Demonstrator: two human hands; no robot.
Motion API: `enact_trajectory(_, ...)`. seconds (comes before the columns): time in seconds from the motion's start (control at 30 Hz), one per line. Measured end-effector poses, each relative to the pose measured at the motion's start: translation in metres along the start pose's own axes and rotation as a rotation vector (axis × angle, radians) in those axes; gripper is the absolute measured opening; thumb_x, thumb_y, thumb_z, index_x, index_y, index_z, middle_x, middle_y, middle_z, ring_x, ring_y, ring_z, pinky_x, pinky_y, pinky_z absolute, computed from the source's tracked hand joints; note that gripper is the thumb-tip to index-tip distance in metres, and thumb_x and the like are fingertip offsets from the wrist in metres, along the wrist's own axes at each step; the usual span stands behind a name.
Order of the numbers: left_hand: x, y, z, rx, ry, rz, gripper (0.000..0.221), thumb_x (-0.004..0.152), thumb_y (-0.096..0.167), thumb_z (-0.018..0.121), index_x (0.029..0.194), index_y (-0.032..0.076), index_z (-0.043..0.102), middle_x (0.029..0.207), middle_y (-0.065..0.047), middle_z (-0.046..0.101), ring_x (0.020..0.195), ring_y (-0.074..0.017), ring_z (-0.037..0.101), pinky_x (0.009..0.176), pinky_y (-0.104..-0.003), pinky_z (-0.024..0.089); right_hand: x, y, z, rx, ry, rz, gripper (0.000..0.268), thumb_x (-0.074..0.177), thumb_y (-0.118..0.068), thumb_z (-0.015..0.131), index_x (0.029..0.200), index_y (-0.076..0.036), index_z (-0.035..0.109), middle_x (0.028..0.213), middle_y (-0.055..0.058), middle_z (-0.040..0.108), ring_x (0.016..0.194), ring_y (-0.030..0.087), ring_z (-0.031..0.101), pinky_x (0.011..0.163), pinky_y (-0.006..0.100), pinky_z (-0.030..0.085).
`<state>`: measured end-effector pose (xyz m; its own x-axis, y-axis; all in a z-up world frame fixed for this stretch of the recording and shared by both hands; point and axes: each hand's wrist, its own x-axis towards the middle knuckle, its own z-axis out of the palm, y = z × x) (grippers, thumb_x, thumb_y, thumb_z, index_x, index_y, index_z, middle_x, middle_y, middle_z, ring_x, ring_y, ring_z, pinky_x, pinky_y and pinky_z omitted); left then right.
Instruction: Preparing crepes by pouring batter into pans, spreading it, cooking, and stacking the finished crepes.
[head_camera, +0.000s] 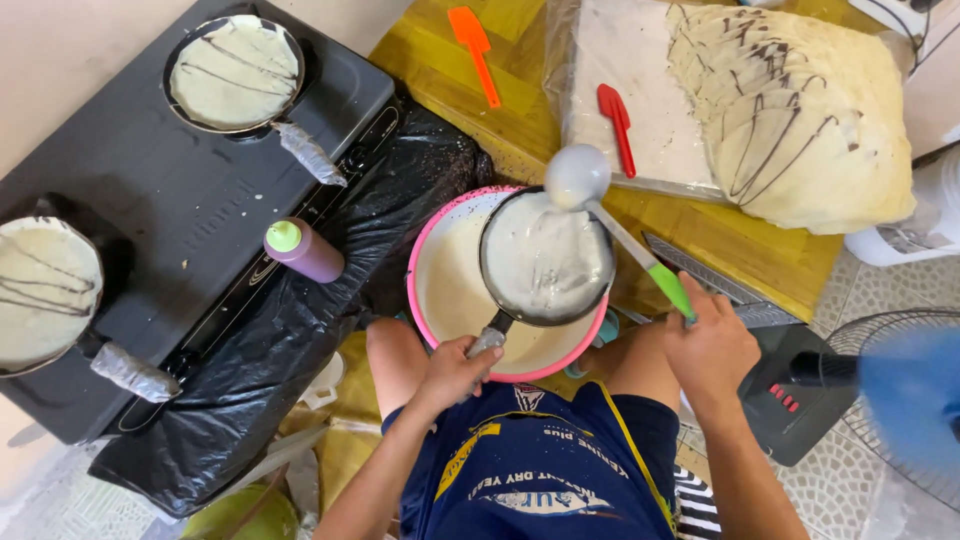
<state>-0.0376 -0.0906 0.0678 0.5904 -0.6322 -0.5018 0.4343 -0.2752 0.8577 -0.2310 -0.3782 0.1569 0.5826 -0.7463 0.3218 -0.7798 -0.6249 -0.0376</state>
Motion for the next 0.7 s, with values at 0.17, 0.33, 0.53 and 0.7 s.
enact_trajectory(0.17,-0.028,0.042,-0.039,1.282,0.498,0.483,0.027,0.089,0.038,0.061,0.091,0.011,0.064,0.076,-0.016,0.063,0.072,-0.0355,0.064,0.069,-0.044,0.051,-0.005,0.033,0.058,-0.119,-0.451,0.031,0.048,0.091,-0.053,0.052,0.138,-0.046,0.064,0.107,0.003,0.073,0.092,0.036,0.076,0.082,0.048,0.060)
enact_trajectory(0.33,-0.028,0.009,-0.059,1.694,0.879,1.095,0.025,0.085,0.016,0.050,0.100,0.011,0.070,0.067,-0.003,0.055,0.053,-0.0189,0.058,0.052,-0.031,0.048,-0.028,-0.017,0.077,-0.174,-0.680,-0.074,0.042,0.088,-0.060,0.051,0.127,-0.055,0.067,0.104,-0.001,0.071,0.098,0.031,0.078,0.087,0.047,0.062)
enact_trajectory(0.53,-0.039,-0.002,-0.040,1.615,0.760,1.018,0.018,0.077,-0.002,0.056,0.090,0.007,0.066,0.061,0.000,0.051,0.048,-0.0125,0.047,0.043,-0.026,0.034,-0.039,-0.069,0.040,-0.097,-0.978,-0.214,0.057,0.084,-0.069,0.061,0.109,-0.019,0.075,0.105,0.015,0.077,0.104,0.037,0.073,0.084,0.052,0.051)
enact_trajectory(0.7,-0.020,-0.042,-0.027,1.476,0.773,0.881,0.018,0.090,0.008,0.060,0.076,0.016,0.051,0.062,0.000,0.052,0.051,-0.0168,0.051,0.044,-0.031,0.037,-0.039,-0.094,0.037,-0.145,-1.112,-0.053,0.061,0.077,-0.069,0.062,0.136,-0.050,0.065,0.122,0.009,0.076,0.119,0.030,0.069,0.092,0.040,0.051)
